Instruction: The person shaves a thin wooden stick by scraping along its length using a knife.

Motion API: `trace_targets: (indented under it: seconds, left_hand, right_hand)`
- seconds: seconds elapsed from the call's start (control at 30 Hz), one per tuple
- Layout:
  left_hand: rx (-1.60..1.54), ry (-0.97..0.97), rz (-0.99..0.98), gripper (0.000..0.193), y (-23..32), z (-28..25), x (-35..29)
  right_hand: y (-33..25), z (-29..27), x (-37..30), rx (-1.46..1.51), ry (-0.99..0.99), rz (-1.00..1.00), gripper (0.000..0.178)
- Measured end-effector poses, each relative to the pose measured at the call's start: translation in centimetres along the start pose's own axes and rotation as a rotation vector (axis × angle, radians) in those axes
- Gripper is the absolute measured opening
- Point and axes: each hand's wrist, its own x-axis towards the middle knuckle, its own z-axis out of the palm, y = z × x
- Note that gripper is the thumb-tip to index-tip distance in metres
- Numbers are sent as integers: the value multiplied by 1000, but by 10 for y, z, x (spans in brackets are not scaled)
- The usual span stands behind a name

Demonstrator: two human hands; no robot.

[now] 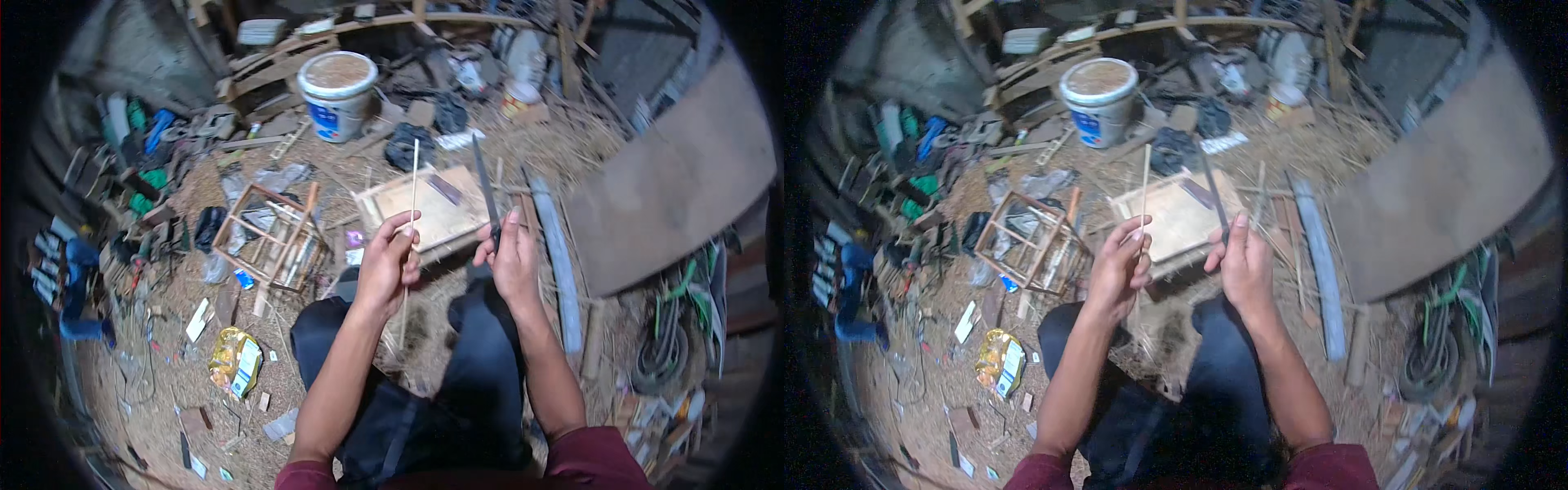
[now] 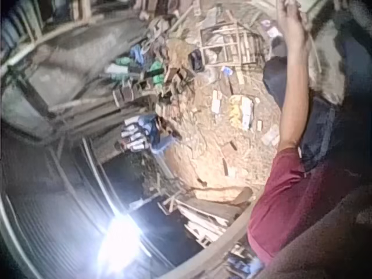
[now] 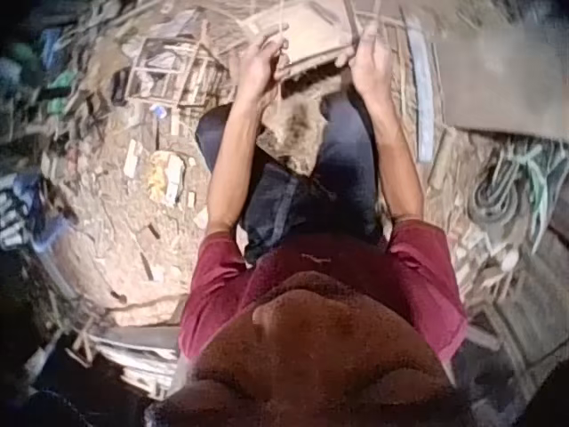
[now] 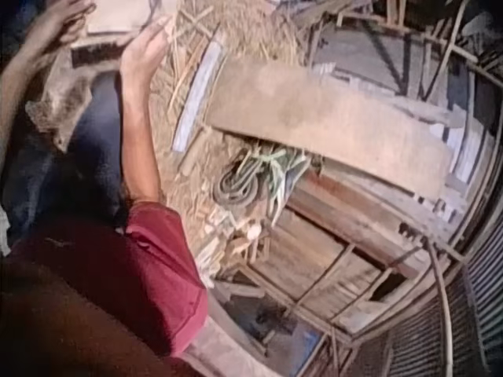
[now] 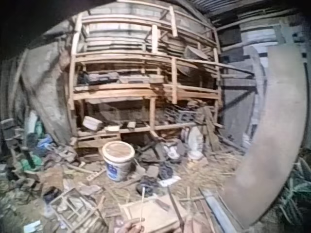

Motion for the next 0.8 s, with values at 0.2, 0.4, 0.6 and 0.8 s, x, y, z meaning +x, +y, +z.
trace_targets:
  seconds: [0.2,0.4,0.6,0.8]
  left_hand:
    - [101,-87,-265,18,-75,43,-73]
    - [476,-11,-274,19,-102,48,-103]
    - [746,109,20,14,-125,39,-109]
    - [549,75,-57,14,-133,39,-112]
  right_hand:
    - [35,-57,-78,-414,-84,-78,61]
    - [25,-73,-116,-865,-341,-6,47]
    - [22,-80,-112,-998,-558,90,53]
    - [27,-84,-103,-1091,-576,147,60]
